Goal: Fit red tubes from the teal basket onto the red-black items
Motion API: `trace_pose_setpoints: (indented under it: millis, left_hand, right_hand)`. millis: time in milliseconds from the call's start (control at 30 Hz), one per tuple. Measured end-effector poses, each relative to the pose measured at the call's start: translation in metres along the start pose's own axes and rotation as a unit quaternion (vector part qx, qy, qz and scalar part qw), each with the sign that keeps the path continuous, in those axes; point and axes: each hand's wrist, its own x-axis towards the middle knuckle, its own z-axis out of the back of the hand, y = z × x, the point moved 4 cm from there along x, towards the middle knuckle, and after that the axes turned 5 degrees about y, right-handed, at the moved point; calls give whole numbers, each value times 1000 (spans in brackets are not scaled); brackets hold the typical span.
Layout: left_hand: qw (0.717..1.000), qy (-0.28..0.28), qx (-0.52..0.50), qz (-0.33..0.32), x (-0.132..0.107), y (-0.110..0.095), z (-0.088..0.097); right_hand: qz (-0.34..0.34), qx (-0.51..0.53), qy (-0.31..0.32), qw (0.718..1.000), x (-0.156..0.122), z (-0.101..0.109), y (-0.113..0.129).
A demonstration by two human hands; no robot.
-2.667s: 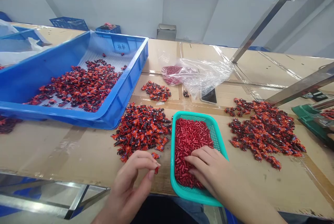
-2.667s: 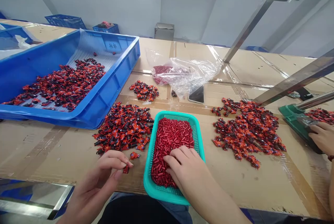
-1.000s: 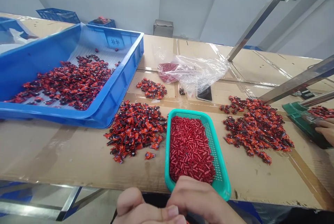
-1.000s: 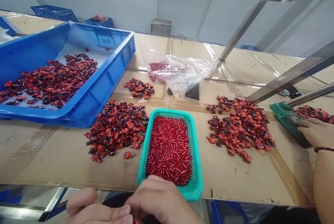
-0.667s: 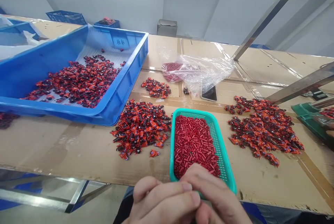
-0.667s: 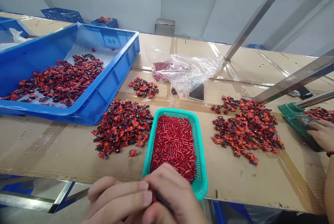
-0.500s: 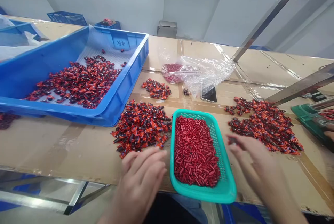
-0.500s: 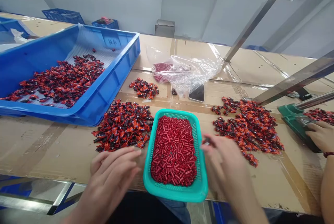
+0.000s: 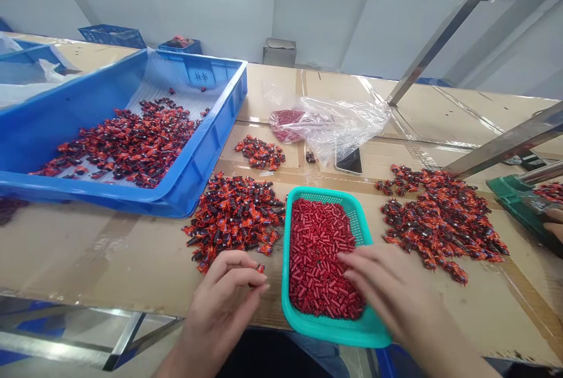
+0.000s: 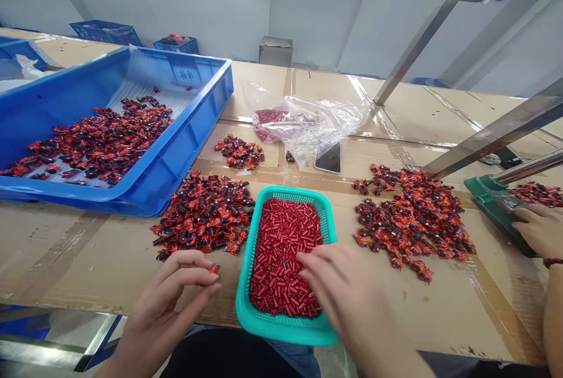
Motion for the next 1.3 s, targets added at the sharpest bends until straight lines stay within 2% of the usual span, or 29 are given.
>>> trace_pose_setpoints:
  millis: [67, 133, 267, 400, 633, 733, 800, 867, 933, 1033, 1133, 1300]
  left_hand:
    - [998, -5, -54, 28, 1, -2, 1]
    - [996, 2, -82, 46, 0, -3, 1]
    - [995, 8, -94, 45, -6, -3, 2]
    - [994, -32, -102, 27, -6, -6, 5]
    - [993, -30, -111, -9, 2, -13, -2]
    - [986, -55, -154, 30, -1, -13, -5]
    - [983, -67, -169, 35, -3, -14, -7]
    - [983, -75, -167, 12, -3, -18, -7]
    - [986, -82, -143, -23, -3, -22, -6]
    - [994, -61, -74, -58, 0, -28, -5]
    - [993, -46, -5, -106, 3, -36, -3]
    - [983, -23, 92, -154, 9, -50, -5]
  right_hand:
    - [50, 47, 49, 996, 12, -13, 27]
    - [60, 56, 74, 994, 18, -25, 37]
    - [56, 53, 90, 993, 20, -38, 33]
    - [57, 53, 103, 992, 19, -39, 29]
    - [53, 57, 108, 991, 24, -43, 35]
    - [46, 67, 106, 991, 28, -36, 36]
    - [28, 101, 92, 990, 31, -25, 38]
    - [-4, 175, 67, 982, 34, -10, 42]
    - [-35, 267, 43, 962, 36, 5, 50]
    - [-38, 349, 40, 936, 39, 18, 66]
    - [-9, 353, 33, 935, 40, 20, 77]
    - [12, 266, -8, 964, 38, 14, 82]
